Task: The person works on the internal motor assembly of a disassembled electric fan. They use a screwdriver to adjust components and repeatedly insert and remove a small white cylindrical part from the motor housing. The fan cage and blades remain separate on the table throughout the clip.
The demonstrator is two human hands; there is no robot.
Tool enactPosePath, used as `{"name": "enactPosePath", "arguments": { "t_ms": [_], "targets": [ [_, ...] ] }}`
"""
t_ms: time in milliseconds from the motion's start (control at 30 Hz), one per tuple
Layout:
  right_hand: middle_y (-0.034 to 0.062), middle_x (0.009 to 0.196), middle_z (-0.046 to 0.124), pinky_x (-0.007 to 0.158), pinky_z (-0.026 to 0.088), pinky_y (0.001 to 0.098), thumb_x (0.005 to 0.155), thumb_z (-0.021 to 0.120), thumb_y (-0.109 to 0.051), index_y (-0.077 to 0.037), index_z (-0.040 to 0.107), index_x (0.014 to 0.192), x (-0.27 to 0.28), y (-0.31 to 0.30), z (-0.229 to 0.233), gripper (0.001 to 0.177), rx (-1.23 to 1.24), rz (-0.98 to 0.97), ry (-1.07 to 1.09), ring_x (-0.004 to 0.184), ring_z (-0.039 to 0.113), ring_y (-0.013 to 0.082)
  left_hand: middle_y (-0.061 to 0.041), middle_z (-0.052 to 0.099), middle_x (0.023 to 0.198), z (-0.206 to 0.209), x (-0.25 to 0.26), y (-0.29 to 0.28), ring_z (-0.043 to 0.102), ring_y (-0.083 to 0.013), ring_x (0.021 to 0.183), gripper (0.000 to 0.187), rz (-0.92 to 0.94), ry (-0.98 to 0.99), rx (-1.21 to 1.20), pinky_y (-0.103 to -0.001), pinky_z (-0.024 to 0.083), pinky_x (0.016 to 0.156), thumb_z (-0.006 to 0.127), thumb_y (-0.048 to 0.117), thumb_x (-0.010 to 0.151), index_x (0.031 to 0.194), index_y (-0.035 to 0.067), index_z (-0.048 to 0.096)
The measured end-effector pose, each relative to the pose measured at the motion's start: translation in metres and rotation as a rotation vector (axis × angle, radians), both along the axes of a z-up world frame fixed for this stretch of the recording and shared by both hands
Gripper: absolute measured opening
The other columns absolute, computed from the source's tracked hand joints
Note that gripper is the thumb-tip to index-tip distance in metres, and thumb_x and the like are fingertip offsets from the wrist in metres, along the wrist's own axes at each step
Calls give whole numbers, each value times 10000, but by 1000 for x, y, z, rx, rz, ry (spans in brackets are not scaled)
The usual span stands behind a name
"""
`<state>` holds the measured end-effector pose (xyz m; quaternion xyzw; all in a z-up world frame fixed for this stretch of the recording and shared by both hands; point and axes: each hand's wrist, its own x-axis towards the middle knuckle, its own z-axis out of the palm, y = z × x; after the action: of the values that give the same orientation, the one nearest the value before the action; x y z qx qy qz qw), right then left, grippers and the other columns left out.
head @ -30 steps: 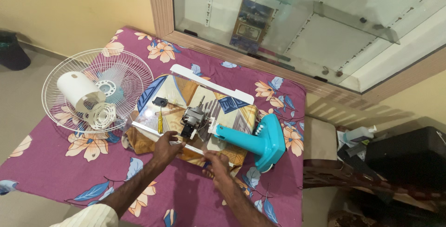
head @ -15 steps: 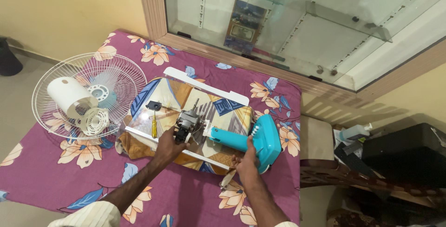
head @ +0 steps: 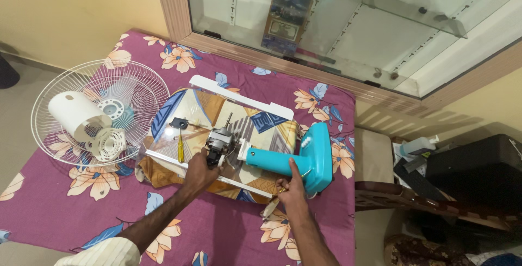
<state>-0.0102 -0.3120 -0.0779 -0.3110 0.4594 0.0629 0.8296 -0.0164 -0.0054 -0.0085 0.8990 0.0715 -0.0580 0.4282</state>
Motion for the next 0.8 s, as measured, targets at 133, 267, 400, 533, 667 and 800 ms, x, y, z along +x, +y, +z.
{"name": "enactPosePath", "arguments": {
  "t_ms": [133, 267, 400, 533, 667, 800],
  "targets": [
    [-19, 658, 492, 502, 407, 261, 710, 893, -467, -152, 598, 1049, -10, 0, 12, 548, -16, 63, -70, 405, 304, 99, -212, 728, 805, -1, 3, -1, 743, -280, 657, 566, 0, 21, -21, -404, 627, 567, 835, 168, 762, 1147, -145, 562],
    [-36, 593, 402, 521, 423, 266, 717, 891, -469, -163, 590, 1045, -12, 1, 15, 541, -24, 65, -52, 400, 297, 98, -200, 756, 747, 10, -1, -4, 763, -248, 636, 566, 45, 57, -116, -362, 628, 568, 803, 233, 820, 1159, -156, 572],
    [-44, 573, 389, 534, 429, 260, 702, 903, -471, -166, 600, 1051, -12, 0, 18, 554, -24, 89, -64, 391, 280, 88, -176, 768, 695, 26, -2, -1, 773, -229, 597, 524, 7, 63, -107, -355, 625, 523, 744, 263, 852, 1149, -143, 599],
    [-41, 557, 366, 518, 394, 270, 692, 885, -493, -180, 595, 1036, -14, -3, 17, 548, -50, 121, -47, 400, 324, 103, -182, 758, 704, 36, -4, -1, 759, -230, 571, 466, -16, 60, -46, -370, 617, 481, 725, 249, 841, 1119, -114, 635],
    [-43, 568, 421, 512, 388, 270, 701, 893, -488, -154, 596, 1000, -16, -4, 11, 538, -72, 136, -103, 402, 299, 91, -200, 723, 647, 43, -11, -5, 716, -245, 528, 405, 6, -97, -14, -377, 563, 472, 756, 237, 825, 989, -119, 658],
    [-29, 594, 376, 525, 423, 287, 736, 895, -473, -143, 586, 962, -20, -3, 9, 505, -78, 127, -151, 422, 335, 104, -169, 689, 614, 46, -13, -8, 687, -245, 491, 365, -5, -97, 17, -403, 537, 414, 739, 224, 834, 950, -107, 638]
  ]
}}
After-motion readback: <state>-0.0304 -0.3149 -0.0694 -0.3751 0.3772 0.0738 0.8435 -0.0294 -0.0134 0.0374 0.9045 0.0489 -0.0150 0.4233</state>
